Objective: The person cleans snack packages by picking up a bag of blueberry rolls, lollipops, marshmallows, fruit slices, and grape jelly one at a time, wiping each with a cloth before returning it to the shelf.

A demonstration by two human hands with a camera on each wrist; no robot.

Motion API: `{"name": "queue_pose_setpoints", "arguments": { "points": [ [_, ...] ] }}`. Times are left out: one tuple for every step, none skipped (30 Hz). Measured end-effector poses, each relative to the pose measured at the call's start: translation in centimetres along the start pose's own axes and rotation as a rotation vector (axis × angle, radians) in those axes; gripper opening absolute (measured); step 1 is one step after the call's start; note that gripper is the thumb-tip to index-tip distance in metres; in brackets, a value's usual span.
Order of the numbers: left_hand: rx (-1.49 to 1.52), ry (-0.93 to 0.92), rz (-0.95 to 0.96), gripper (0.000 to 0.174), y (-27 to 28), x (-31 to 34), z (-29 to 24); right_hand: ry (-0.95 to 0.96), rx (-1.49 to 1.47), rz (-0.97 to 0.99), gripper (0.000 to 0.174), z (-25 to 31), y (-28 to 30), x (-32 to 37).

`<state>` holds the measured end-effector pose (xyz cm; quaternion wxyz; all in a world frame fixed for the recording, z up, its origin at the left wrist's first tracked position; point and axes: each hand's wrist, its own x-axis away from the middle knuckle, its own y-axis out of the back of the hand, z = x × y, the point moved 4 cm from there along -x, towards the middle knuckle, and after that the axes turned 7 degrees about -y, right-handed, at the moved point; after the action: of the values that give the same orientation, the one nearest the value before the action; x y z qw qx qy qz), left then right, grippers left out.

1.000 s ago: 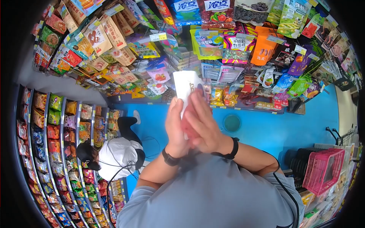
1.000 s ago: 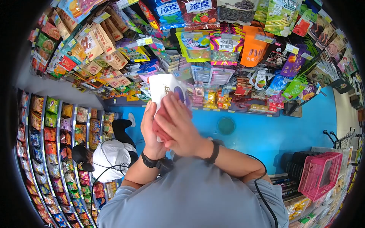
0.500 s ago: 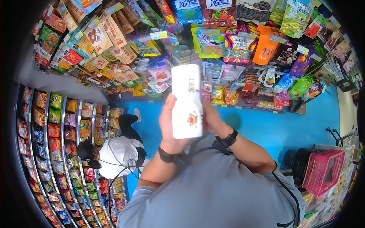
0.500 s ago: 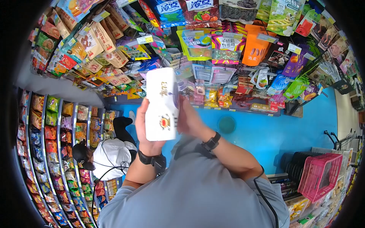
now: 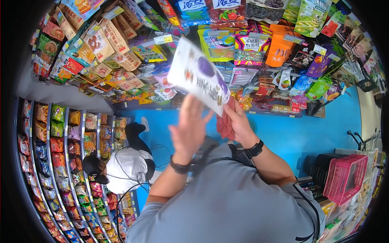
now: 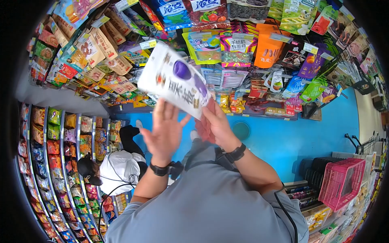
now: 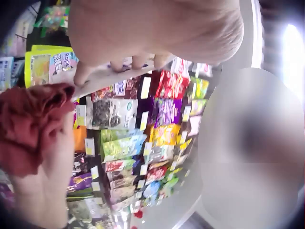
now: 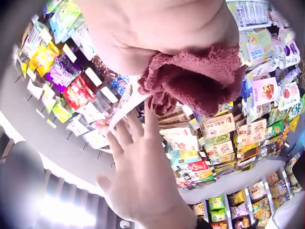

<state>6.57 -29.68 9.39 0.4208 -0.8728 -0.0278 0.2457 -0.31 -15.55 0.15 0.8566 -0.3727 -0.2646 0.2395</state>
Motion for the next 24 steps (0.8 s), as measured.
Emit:
{"name": "queue_pose_setpoints", "arguments": {
  "points": [
    [-0.364,0.019,0.014,0.084,-0.9,-0.4,1.3,0.026,0.029,-0.037,0.038,0.8,-1.3,0.2],
    [-0.728,0.04,0.032,0.091,-1.7,-1.2,2.5,0.054,0.055,-0.075,0.038,1.0,-2.3,0.0],
    [-0.92,-0.015,-0.032,0.083,-1.6,-2.8,3.8,0.095,0.084,-0.084,0.037,0.8,-2.1,-1.0],
    [-1.095,-0.09,-0.09,0.076,-1.6,-5.7,5.3,0.151,0.129,-0.093,0.036,1.5,-1.2,-3.1],
    [-1.054,-0.02,-0.077,0.057,0.7,-8.9,7.9,0.269,0.217,-0.122,0.034,3.3,-1.4,-5.0],
    [-1.021,0.047,-0.072,0.041,3.7,-11.7,10.4,0.385,0.305,-0.163,0.032,5.1,-1.6,-6.7],
    [-1.018,0.068,-0.073,0.034,5.2,-13.9,11.6,0.451,0.478,-0.164,0.034,7.1,-1.4,-8.2],
    [-1.012,0.1,-0.063,0.03,6.1,-15.8,13.2,0.425,0.626,-0.16,0.036,8.2,0.3,-9.1],
    [-1.008,0.137,-0.058,0.031,6.8,-16.8,14.5,0.405,0.774,-0.152,0.039,9.3,2.0,-10.1],
    [-1.002,0.115,-0.044,0.032,7.3,-17.3,15.6,0.289,0.893,-0.123,0.042,9.6,5.4,-11.1],
    [-0.994,0.093,-0.021,0.034,7.6,-17.8,16.9,0.234,0.798,-0.153,0.046,9.6,8.8,-11.2],
    [-0.988,0.081,0.002,0.036,7.8,-17.7,17.9,0.184,0.699,-0.186,0.049,9.6,12.2,-11.2],
    [-1.102,0.029,0.087,0.037,7.0,-17.3,17.7,0.194,0.392,-0.257,0.051,8.0,15.2,-9.6],
    [-1.158,0.027,0.142,0.034,6.5,-16.5,17.6,0.204,0.09,-0.311,0.054,7.4,17.8,-8.6],
    [-1.039,0.077,0.1,0.032,7.3,-15.0,18.3,0.162,-0.095,-0.21,0.055,7.2,18.9,-6.9],
    [-0.923,0.143,0.044,0.03,8.1,-12.6,18.9,0.109,-0.288,-0.12,0.056,6.7,19.5,-4.2],
    [-0.973,0.199,0.076,0.028,8.8,-9.9,18.7,0.062,-0.372,-0.087,0.056,6.0,19.9,-2.5],
    [-1.024,0.245,0.116,0.026,9.4,-8.0,17.7,0.013,-0.455,-0.059,0.056,5.3,20.1,-0.7],
    [-1.073,0.279,0.164,0.024,9.6,-6.8,17.0,-0.025,-0.418,-0.078,0.055,5.3,19.9,0.1],
    [-1.041,0.35,0.167,0.023,9.6,-5.5,16.5,0.024,-0.296,-0.13,0.053,5.3,19.5,0.6],
    [-1.01,0.432,0.168,0.022,9.2,-3.8,15.5,0.069,-0.171,-0.189,0.052,5.5,18.5,1.0],
    [-0.978,0.498,0.171,0.022,9.0,-2.8,14.4,0.108,-0.047,-0.254,0.051,5.7,17.5,1.5],
    [-1.017,0.701,0.251,0.014,9.8,-2.3,13.0,0.134,0.05,-0.302,0.05,5.9,16.7,1.6],
    [-0.957,0.624,0.297,0.015,9.2,-2.3,12.2,0.158,0.147,-0.342,0.049,6.5,15.6,1.7]
  ]
}}
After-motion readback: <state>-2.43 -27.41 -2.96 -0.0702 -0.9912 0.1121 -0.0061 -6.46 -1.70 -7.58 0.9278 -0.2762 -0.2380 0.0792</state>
